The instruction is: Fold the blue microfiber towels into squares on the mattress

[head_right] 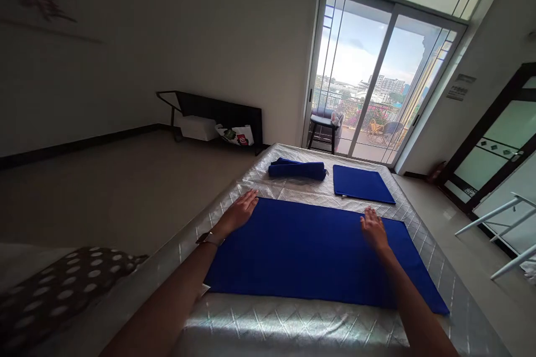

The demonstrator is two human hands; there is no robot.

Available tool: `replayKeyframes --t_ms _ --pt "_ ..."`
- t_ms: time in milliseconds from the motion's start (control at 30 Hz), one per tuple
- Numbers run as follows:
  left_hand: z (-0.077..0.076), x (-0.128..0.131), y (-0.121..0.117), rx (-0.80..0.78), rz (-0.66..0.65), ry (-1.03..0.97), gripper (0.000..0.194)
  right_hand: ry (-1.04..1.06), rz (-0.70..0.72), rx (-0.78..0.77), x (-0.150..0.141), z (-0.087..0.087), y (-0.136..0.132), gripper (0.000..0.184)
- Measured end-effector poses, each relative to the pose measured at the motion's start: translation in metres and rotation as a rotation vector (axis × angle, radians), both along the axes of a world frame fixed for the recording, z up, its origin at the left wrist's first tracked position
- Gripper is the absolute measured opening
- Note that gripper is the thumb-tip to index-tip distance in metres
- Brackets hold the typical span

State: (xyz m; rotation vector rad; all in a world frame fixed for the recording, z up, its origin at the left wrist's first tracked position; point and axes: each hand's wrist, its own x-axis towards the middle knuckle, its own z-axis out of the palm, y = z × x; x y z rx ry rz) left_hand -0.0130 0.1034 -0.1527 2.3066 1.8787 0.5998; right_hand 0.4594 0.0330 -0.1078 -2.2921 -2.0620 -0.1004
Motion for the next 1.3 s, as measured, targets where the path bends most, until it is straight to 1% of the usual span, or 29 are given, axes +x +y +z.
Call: replayKeyframes --t_ms 67,167,233,267,333,367,433,533,633,733,833,933,1000,1033,1067,1133,1300 --pt "0.000 0.010 -0.003 0.039 -0.037 -0.006 0.059 0.056 0.124 -0.017 -0.058 0.001 0.008 0.061" --pt "-0.007 0.028 -0.009 0.057 -0.109 0.015 0.056 0.184 0.316 -0.055 -0.149 0.001 0.013 0.060" --pt "-0.013 0.037 -0.012 0.043 -0.156 0.060 0.056 0.246 0.399 -0.088 -0.198 -0.001 0.012 0.060" --pt "-0.016 0.039 -0.013 0.028 -0.168 0.086 0.056 0.267 0.421 -0.106 -0.217 -0.003 0.012 0.061" --pt "-0.020 0.038 -0.013 -0.004 -0.164 0.124 0.058 0.297 0.435 -0.129 -0.242 -0.007 0.010 0.064" --pt "-0.021 0.036 -0.013 -0.017 -0.153 0.131 0.059 0.306 0.431 -0.137 -0.248 -0.009 0.010 0.065" --pt "-0.021 0.031 -0.012 -0.036 -0.137 0.139 0.061 0.313 0.408 -0.150 -0.249 -0.013 0.010 0.067" --pt "-0.019 0.026 -0.012 -0.065 -0.141 0.155 0.064 0.300 0.371 -0.176 -0.228 -0.013 0.009 0.068" --pt "-0.016 0.026 -0.012 -0.085 -0.145 0.167 0.066 0.250 0.317 -0.194 -0.184 -0.011 0.008 0.068" --pt "-0.015 0.026 -0.012 -0.093 -0.137 0.182 0.066 0.162 0.194 -0.206 -0.121 -0.010 0.005 0.068" --pt "-0.014 0.026 -0.013 -0.099 -0.138 0.196 0.066 0.078 0.061 -0.202 -0.044 -0.011 0.000 0.067" --pt "-0.013 0.024 -0.012 -0.110 -0.128 0.207 0.067 0.043 -0.067 -0.196 0.032 -0.014 -0.006 0.067" --pt "-0.014 0.023 -0.012 -0.111 -0.120 0.216 0.067 0.046 -0.134 -0.178 0.072 -0.018 -0.009 0.068" --pt "-0.015 0.022 -0.012 -0.111 -0.122 0.223 0.068 0.052 -0.153 -0.166 0.087 -0.020 -0.011 0.068" --pt "-0.015 0.021 -0.011 -0.109 -0.126 0.232 0.068 0.059 -0.163 -0.153 0.098 -0.022 -0.011 0.069" --pt "-0.017 0.019 -0.011 -0.098 -0.138 0.250 0.067 0.070 -0.165 -0.126 0.111 -0.026 -0.012 0.070" --pt "-0.018 0.018 -0.010 -0.079 -0.157 0.284 0.067 0.076 -0.176 -0.093 0.111 -0.031 -0.012 0.069"
